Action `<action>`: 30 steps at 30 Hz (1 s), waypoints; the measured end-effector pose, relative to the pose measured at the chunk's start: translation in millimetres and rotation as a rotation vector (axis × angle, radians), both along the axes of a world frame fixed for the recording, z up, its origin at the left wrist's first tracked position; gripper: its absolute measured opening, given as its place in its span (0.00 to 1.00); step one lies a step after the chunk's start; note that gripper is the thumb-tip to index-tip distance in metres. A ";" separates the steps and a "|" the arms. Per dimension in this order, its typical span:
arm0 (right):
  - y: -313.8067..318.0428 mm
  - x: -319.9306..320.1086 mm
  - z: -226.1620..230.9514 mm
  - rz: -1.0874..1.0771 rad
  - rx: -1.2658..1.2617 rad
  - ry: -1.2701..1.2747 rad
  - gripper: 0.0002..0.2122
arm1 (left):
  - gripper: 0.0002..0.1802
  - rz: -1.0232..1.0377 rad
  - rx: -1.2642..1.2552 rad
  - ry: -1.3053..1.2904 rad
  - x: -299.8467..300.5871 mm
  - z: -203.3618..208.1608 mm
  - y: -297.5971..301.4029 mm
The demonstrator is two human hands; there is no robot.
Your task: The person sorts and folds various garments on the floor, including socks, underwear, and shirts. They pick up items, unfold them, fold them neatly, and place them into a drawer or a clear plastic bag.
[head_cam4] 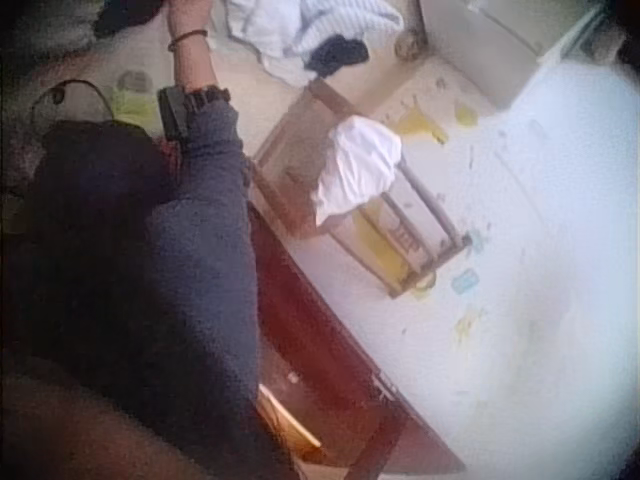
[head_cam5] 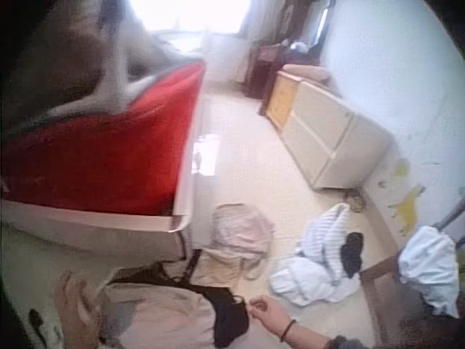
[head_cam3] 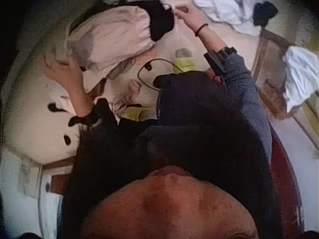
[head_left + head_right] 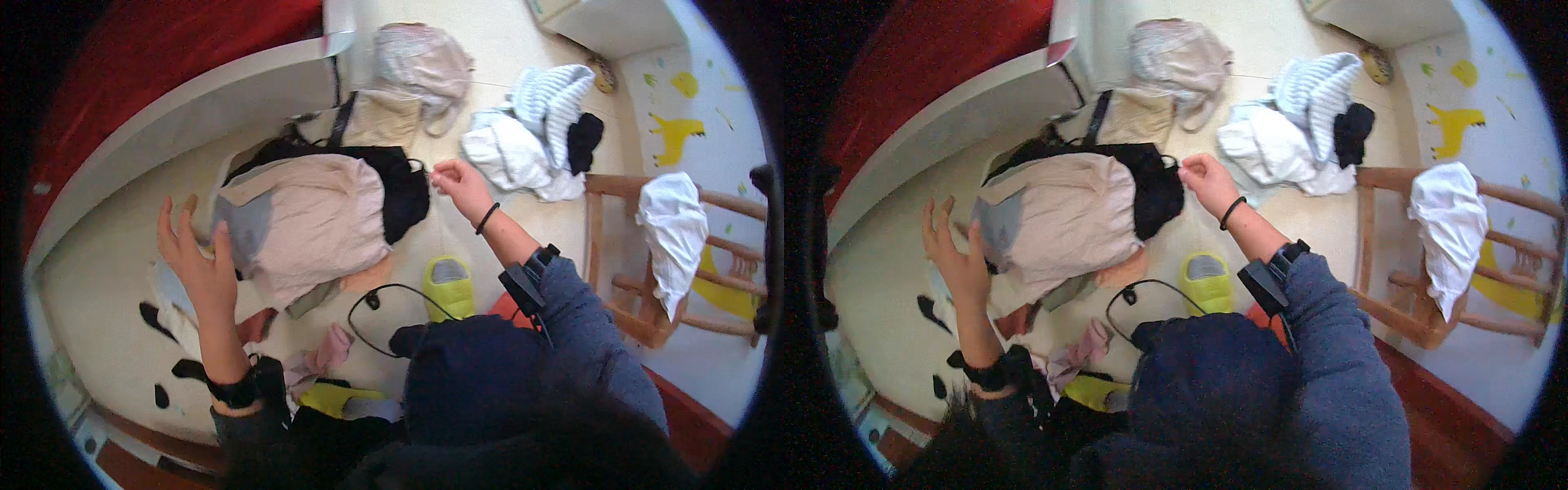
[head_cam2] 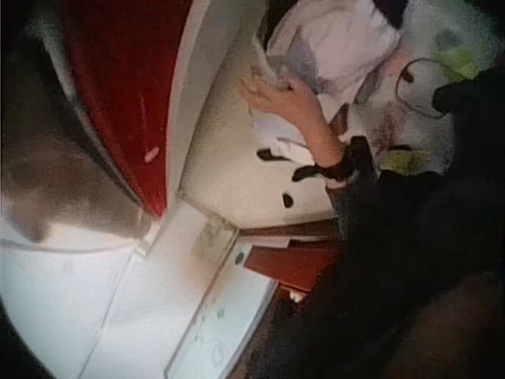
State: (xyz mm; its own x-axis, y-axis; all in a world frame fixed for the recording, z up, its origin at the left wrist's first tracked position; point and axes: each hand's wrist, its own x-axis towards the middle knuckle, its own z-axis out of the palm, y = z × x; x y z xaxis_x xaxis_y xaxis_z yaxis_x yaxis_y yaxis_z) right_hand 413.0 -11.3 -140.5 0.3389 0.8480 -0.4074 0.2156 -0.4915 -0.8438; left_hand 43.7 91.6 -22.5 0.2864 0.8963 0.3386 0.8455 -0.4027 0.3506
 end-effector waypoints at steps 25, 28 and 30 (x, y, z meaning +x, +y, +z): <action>-101.9 176.8 114.2 -0.451 0.451 0.622 0.18 | 0.53 -0.009 -0.461 0.328 38.1 -94.2 -4.9; -125.0 178.0 129.6 -0.285 0.374 0.286 0.20 | 0.53 -0.026 -0.441 0.320 38.1 -94.2 -5.0; -135.6 176.1 132.7 -0.428 0.505 0.910 0.21 | 0.53 -0.009 -0.459 0.352 38.1 -94.4 -5.2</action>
State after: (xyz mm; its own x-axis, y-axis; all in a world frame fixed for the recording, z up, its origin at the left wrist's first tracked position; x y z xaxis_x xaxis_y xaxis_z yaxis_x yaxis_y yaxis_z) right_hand 589.1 -146.8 -7.8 0.3933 0.8710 -0.2944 -0.6863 0.0651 -0.7244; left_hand 81.8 86.4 -116.9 0.3199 0.9259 -0.2011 0.9400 -0.2836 0.1896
